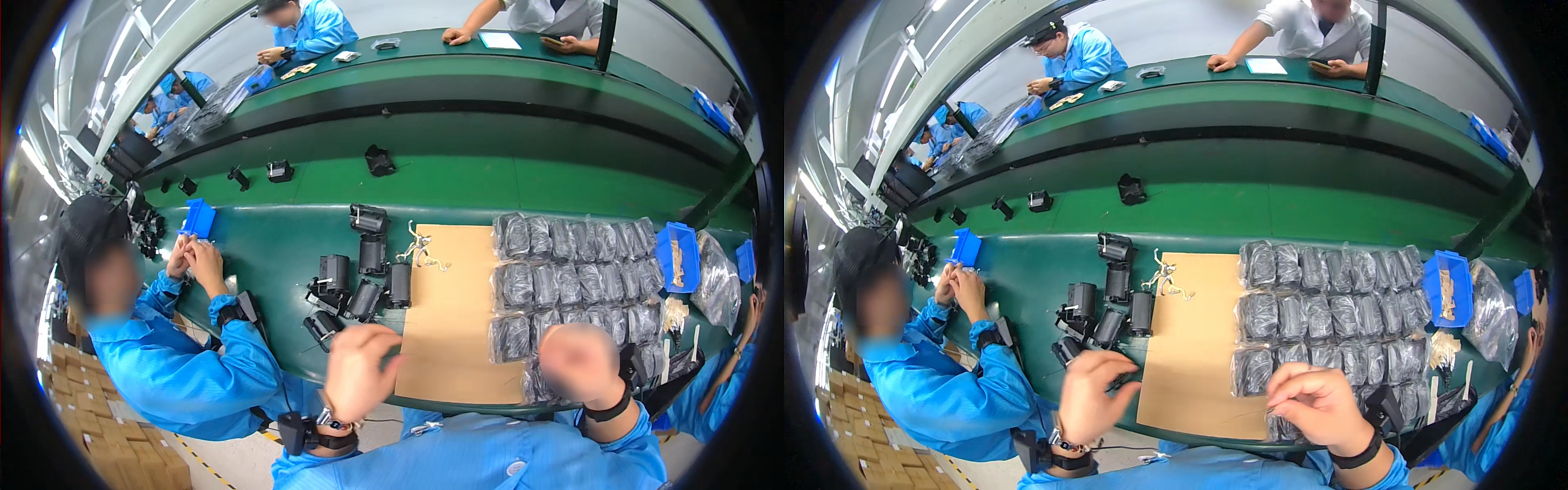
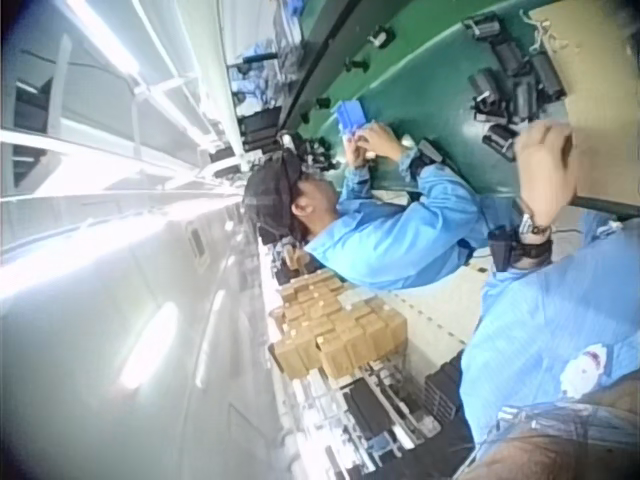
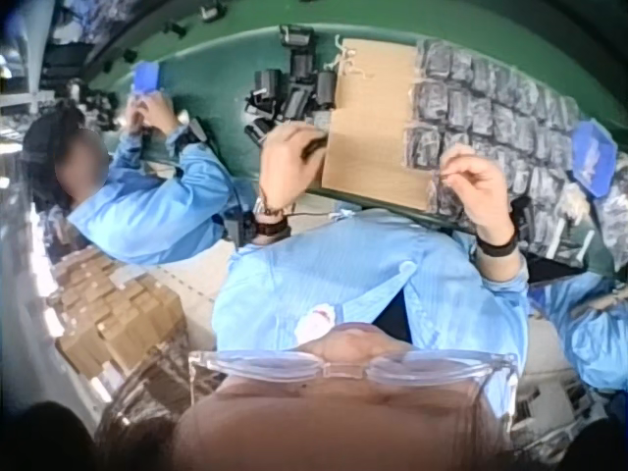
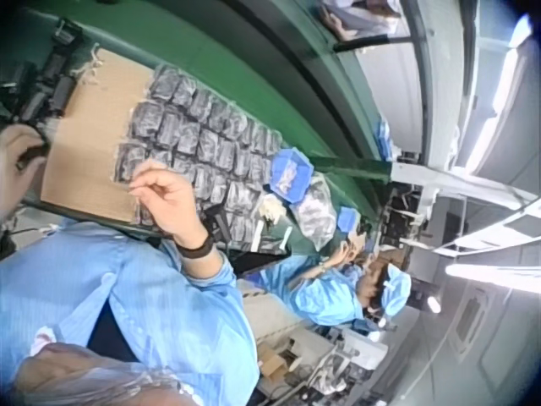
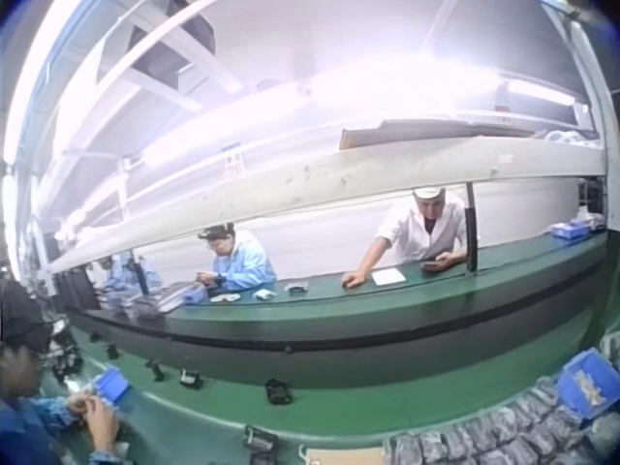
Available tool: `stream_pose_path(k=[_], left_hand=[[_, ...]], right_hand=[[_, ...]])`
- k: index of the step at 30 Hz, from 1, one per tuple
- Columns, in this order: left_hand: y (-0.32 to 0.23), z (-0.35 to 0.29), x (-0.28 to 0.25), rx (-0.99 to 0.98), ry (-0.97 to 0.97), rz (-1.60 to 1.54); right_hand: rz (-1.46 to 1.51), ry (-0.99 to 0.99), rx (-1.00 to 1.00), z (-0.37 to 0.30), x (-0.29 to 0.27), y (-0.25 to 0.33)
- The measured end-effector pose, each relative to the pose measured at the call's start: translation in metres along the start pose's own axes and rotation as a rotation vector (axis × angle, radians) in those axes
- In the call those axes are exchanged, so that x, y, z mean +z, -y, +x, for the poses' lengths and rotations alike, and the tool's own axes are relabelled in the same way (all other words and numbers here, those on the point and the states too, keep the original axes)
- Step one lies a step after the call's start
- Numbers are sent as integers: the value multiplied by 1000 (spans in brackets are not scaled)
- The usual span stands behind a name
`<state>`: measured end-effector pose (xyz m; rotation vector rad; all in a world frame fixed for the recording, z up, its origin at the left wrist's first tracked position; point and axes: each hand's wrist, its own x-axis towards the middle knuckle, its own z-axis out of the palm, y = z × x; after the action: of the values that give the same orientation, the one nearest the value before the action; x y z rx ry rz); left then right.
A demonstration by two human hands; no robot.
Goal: Assembling small black plastic electronic housings by inserting wires and metal terminals into the components.
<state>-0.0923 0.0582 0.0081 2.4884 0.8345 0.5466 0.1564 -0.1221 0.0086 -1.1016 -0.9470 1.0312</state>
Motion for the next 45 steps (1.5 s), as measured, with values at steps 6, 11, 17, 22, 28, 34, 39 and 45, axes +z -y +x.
stream_pose_path(k=[6,11,17,22,28,34,39,45], left_hand=[[15,-22,0,-81,49,332],[38,-14,5,-28,-111,577],[39,-7,13,-224,6,622],[39,-7,17,-237,-65,636],[28,-15,12,-144,-183,520],[6,3,5,-389,-123,-719],[-19,22,49,-636,-37,-1674],[-49,33,89,-757,11,-1875]], right_hand=[[74,15,32,2,0,-6],[14,64,94,8,9,-5],[-64,70,82,8,7,-7],[-113,84,82,5,8,-8],[-42,102,67,-2,11,-17],[45,85,33,2,6,-19],[134,-74,-78,6,14,-6],[95,-180,-97,11,11,-2]])
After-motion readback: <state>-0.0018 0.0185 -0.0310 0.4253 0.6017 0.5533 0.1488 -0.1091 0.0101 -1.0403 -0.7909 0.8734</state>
